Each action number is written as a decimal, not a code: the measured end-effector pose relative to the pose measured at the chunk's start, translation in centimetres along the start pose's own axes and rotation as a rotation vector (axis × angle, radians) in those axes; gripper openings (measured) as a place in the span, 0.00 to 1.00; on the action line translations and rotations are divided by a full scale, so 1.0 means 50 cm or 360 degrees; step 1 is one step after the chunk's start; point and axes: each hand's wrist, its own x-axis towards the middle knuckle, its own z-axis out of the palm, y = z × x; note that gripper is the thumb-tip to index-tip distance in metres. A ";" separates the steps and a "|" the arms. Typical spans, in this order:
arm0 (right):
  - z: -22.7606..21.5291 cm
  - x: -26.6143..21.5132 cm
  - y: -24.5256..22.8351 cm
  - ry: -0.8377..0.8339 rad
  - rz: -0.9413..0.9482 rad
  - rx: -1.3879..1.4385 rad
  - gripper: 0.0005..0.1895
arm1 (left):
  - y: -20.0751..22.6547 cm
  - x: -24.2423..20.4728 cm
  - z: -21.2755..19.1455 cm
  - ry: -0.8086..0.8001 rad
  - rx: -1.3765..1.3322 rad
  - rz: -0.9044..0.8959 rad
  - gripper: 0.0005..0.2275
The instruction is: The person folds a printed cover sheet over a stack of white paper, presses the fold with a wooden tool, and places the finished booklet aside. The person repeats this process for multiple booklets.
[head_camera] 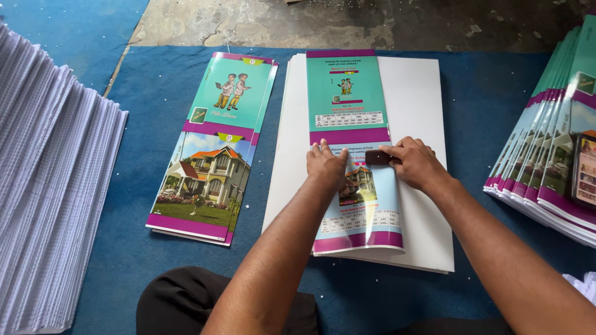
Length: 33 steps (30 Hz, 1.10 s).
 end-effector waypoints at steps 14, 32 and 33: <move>0.000 -0.027 0.002 -0.0088 0.0009 0.0079 0.24 | 0.009 0.005 0.002 0.0011 0.0003 -0.0041 0.54; 0.026 -0.067 0.043 -0.0209 -0.0114 0.0193 0.25 | 0.012 -0.013 -0.015 -0.0029 0.0057 -0.0026 0.54; 0.030 -0.074 0.040 -0.0194 -0.0135 0.0206 0.25 | 0.010 -0.015 -0.015 -0.0030 0.0060 -0.0028 0.54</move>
